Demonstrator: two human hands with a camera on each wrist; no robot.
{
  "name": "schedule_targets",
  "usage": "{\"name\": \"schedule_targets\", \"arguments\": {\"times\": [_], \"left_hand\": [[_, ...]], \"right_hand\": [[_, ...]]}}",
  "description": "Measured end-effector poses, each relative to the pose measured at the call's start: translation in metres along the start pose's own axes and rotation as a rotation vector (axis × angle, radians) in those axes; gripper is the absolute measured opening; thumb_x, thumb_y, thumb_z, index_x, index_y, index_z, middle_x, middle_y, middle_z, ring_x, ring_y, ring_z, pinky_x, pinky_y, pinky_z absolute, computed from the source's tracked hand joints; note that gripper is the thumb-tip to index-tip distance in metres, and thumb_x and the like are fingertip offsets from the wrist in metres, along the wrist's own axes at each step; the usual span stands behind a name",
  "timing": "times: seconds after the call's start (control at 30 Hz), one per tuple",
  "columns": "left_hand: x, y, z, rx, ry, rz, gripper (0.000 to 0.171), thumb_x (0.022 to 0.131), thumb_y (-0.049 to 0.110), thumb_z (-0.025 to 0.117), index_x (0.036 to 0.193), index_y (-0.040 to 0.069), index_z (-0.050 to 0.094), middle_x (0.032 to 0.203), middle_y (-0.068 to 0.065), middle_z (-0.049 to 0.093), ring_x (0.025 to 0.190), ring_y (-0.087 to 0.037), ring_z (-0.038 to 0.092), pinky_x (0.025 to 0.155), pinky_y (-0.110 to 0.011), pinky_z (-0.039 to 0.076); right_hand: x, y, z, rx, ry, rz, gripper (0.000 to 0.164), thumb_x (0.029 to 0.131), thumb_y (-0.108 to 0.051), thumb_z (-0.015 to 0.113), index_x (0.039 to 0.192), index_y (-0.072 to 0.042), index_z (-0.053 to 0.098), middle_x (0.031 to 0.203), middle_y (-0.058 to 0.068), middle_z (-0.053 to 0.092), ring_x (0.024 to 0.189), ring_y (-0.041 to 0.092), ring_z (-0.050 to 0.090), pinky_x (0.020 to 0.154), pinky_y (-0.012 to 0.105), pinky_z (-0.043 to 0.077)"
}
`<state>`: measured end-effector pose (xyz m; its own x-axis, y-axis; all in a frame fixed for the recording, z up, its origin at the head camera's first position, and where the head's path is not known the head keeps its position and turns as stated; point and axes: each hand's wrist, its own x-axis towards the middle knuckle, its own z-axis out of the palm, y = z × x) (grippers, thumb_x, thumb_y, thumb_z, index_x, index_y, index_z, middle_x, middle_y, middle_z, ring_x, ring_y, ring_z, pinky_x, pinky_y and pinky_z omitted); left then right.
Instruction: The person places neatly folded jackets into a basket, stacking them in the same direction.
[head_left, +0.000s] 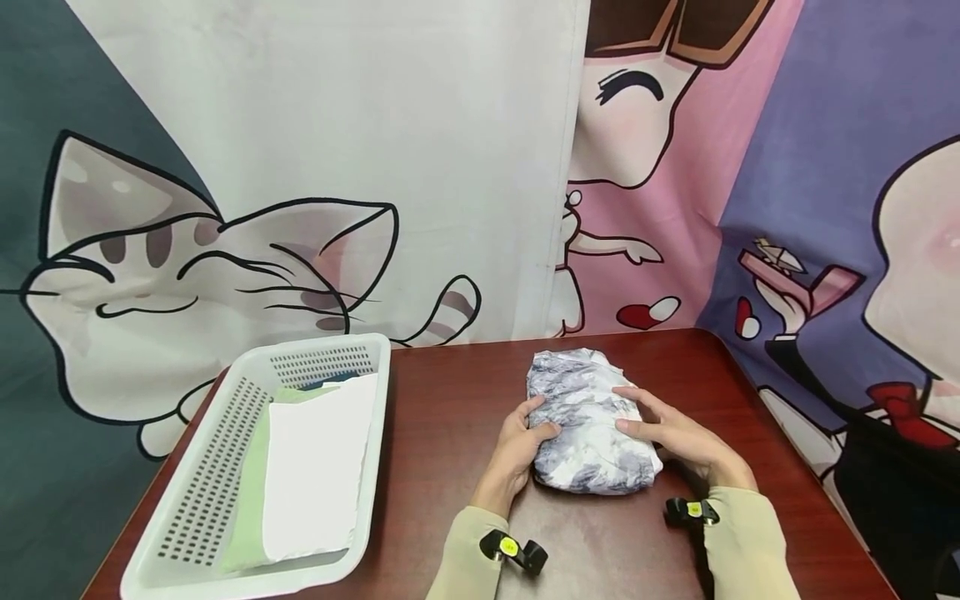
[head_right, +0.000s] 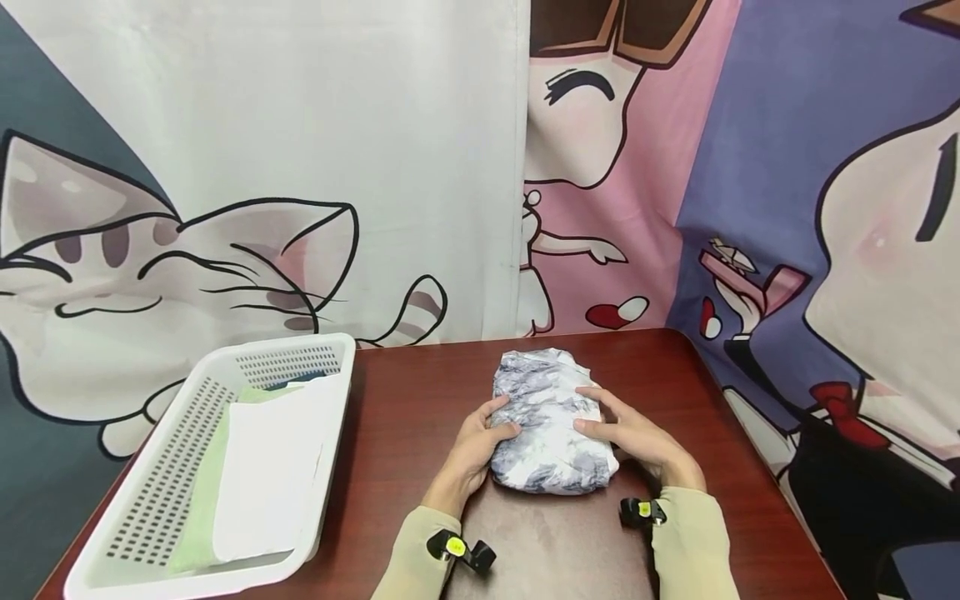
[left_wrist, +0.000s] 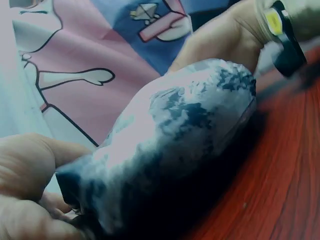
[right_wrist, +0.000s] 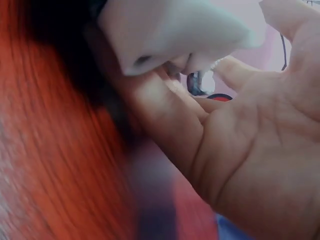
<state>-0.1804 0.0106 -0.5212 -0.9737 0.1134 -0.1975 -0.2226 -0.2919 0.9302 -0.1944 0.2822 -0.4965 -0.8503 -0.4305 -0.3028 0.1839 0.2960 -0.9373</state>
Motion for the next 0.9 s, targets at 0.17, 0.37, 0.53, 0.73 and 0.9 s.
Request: {"name": "schedule_targets", "arguments": {"times": [0.17,0.37,0.53,0.73,0.9], "left_hand": [[-0.006,0.008,-0.004,0.279,0.055,0.092,0.061,0.081,-0.004,0.074,0.141,0.000,0.065,0.138,-0.020,0.064,0.122,-0.028,0.059,0.102,-0.039,0.049],[-0.013,0.021,-0.012,0.406,0.064,0.105,0.053,0.081,-0.005,0.076,0.133,0.004,0.072,0.110,-0.012,0.072,0.090,-0.022,0.068,0.071,-0.034,0.058],[-0.014,0.019,-0.016,0.368,0.042,0.030,0.058,0.081,-0.003,0.078,0.137,0.008,0.069,0.104,-0.009,0.064,0.073,-0.017,0.064,0.045,-0.029,0.052],[-0.014,0.016,-0.017,0.346,0.031,0.057,0.063,0.078,-0.009,0.077,0.138,0.005,0.067,0.104,-0.010,0.067,0.070,-0.016,0.061,0.045,-0.024,0.046],[-0.013,0.022,-0.019,0.377,0.024,0.143,0.064,0.076,-0.009,0.078,0.138,0.003,0.068,0.122,-0.016,0.070,0.103,-0.020,0.064,0.084,-0.030,0.053]], "right_hand": [[0.004,0.006,0.003,0.006,0.022,-0.044,0.075,0.101,-0.024,0.072,0.164,-0.010,0.034,0.168,0.026,0.022,0.143,0.043,0.037,0.097,0.042,0.055],[0.008,0.005,0.003,-0.062,0.080,-0.084,0.069,0.100,-0.023,0.074,0.158,-0.004,0.043,0.161,0.029,0.035,0.138,0.041,0.044,0.097,0.035,0.052],[0.006,0.002,0.006,-0.131,0.111,-0.093,0.068,0.100,-0.024,0.075,0.156,-0.002,0.046,0.158,0.029,0.042,0.137,0.039,0.046,0.100,0.037,0.050],[0.006,-0.003,0.008,-0.198,0.119,-0.133,0.064,0.100,-0.024,0.075,0.153,0.000,0.050,0.152,0.026,0.050,0.135,0.038,0.048,0.102,0.038,0.049],[0.005,-0.012,0.008,-0.210,0.139,-0.159,0.062,0.100,-0.024,0.076,0.152,-0.001,0.052,0.151,0.023,0.052,0.137,0.038,0.048,0.103,0.039,0.049]]}}
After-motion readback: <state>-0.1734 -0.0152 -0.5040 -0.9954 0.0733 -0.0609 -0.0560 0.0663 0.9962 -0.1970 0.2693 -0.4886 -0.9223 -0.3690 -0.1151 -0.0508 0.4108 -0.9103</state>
